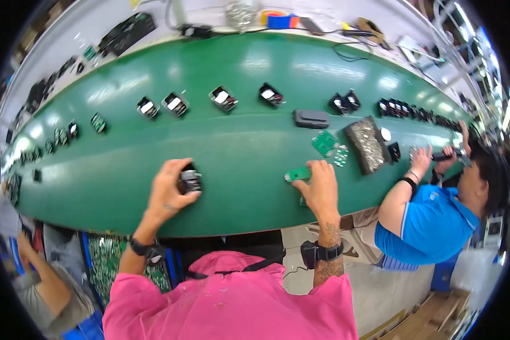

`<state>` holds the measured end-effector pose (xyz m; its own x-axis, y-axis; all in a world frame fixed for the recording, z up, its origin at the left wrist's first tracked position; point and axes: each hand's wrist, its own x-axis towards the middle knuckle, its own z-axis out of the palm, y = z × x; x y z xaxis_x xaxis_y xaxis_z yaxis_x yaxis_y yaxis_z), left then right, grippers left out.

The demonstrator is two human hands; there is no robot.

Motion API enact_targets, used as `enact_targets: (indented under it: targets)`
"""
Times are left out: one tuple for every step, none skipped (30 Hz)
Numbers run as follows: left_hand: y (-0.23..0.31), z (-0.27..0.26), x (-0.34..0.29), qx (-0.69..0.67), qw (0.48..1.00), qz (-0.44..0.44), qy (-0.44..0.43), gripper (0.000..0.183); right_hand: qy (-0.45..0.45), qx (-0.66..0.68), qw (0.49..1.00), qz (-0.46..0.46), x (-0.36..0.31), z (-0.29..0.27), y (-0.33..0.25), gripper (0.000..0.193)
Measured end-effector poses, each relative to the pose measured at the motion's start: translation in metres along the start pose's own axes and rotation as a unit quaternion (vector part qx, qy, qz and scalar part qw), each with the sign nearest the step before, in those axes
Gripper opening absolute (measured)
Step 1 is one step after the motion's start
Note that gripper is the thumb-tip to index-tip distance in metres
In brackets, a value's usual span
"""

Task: The person picks up a black plastic housing and a green circuit board, fits the board into the housing, and presses them together. They then place the assembled unit onto the green conveyor belt and repeat the process.

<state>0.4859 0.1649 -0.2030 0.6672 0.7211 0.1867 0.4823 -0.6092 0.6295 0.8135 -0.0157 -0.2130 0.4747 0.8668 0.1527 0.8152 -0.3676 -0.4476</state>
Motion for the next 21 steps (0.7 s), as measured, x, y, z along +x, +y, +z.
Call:
enact_targets:
  targets:
    - [0.011, 0.014, -0.006, -0.048, 0.998, -0.042, -0.002, 0.077, -0.003, 0.019, 0.999, -0.047, 0.0, -0.001, -0.001, 0.032]
    - [0.015, 0.027, -0.008, -0.072, 0.996, -0.052, 0.027, 0.079, 0.008, 0.03, 0.996, -0.081, -0.003, -0.003, 0.002, 0.025]
    - [0.016, 0.034, -0.008, -0.05, 0.996, -0.034, 0.059, 0.079, 0.018, 0.047, 0.992, -0.117, -0.005, -0.001, 0.001, 0.018]
    - [0.013, 0.034, -0.013, -0.082, 0.994, -0.06, 0.047, 0.078, 0.0, 0.054, 0.989, -0.135, -0.006, 0.003, -0.013, 0.018]
    - [0.015, 0.034, -0.017, -0.11, 0.99, -0.08, 0.033, 0.077, -0.037, 0.112, 0.988, -0.097, -0.01, 0.002, -0.024, 0.014]
    - [0.024, 0.031, -0.02, -0.149, 0.985, -0.086, 0.017, 0.075, -0.07, 0.164, 0.983, -0.051, -0.015, 0.001, -0.033, 0.01]
    - [0.031, 0.029, -0.022, -0.189, 0.978, -0.091, 0.001, 0.074, -0.076, 0.168, 0.981, -0.058, -0.022, 0.006, -0.042, 0.01]
    - [0.035, 0.032, -0.025, -0.213, 0.974, -0.075, 0.01, 0.075, -0.086, 0.344, 0.935, -0.009, -0.031, 0.01, -0.055, 0.009]
    - [0.037, 0.032, -0.029, -0.211, 0.974, -0.076, 0.01, 0.075, -0.092, 0.508, 0.855, 0.041, -0.038, 0.014, -0.066, 0.011]
    - [0.041, 0.031, -0.031, -0.238, 0.969, -0.072, 0.01, 0.076, -0.097, 0.568, 0.816, 0.048, -0.041, 0.017, -0.077, 0.012]
    - [0.045, 0.03, -0.033, -0.264, 0.962, -0.067, 0.009, 0.077, -0.096, 0.569, 0.815, 0.049, -0.042, 0.019, -0.081, 0.012]
    - [0.051, 0.026, -0.034, -0.254, 0.964, -0.077, 0.002, 0.078, -0.112, 0.624, 0.769, 0.076, -0.042, 0.022, -0.084, 0.012]
    - [0.054, 0.026, -0.034, -0.254, 0.964, -0.076, 0.0, 0.078, -0.128, 0.676, 0.719, 0.102, -0.042, 0.024, -0.088, 0.011]
    - [0.057, 0.025, -0.035, -0.253, 0.964, -0.075, -0.001, 0.077, -0.132, 0.711, 0.682, 0.113, -0.041, 0.025, -0.094, 0.011]
    - [0.059, 0.024, -0.036, -0.253, 0.965, -0.074, -0.001, 0.077, -0.13, 0.711, 0.681, 0.114, -0.04, 0.024, -0.1, 0.011]
    - [0.059, 0.025, -0.038, -0.253, 0.965, -0.074, -0.003, 0.077, -0.145, 0.708, 0.678, 0.132, -0.038, 0.022, -0.105, 0.011]
    - [0.059, 0.027, -0.038, -0.255, 0.964, -0.07, -0.004, 0.076, -0.159, 0.705, 0.675, 0.15, -0.036, 0.021, -0.109, 0.011]
    - [0.059, 0.028, -0.039, -0.258, 0.964, -0.066, -0.005, 0.076, -0.165, 0.691, 0.685, 0.16, -0.034, 0.024, -0.11, 0.011]
    - [0.06, 0.027, -0.04, -0.258, 0.964, -0.064, -0.006, 0.076, -0.164, 0.692, 0.685, 0.16, -0.035, 0.027, -0.112, 0.011]
    - [0.063, 0.026, -0.041, -0.251, 0.966, -0.066, -0.001, 0.075, -0.182, 0.677, 0.694, 0.163, -0.036, 0.03, -0.113, 0.011]
    - [0.064, 0.026, -0.042, -0.244, 0.968, -0.068, 0.004, 0.075, -0.2, 0.662, 0.703, 0.166, -0.037, 0.033, -0.114, 0.012]
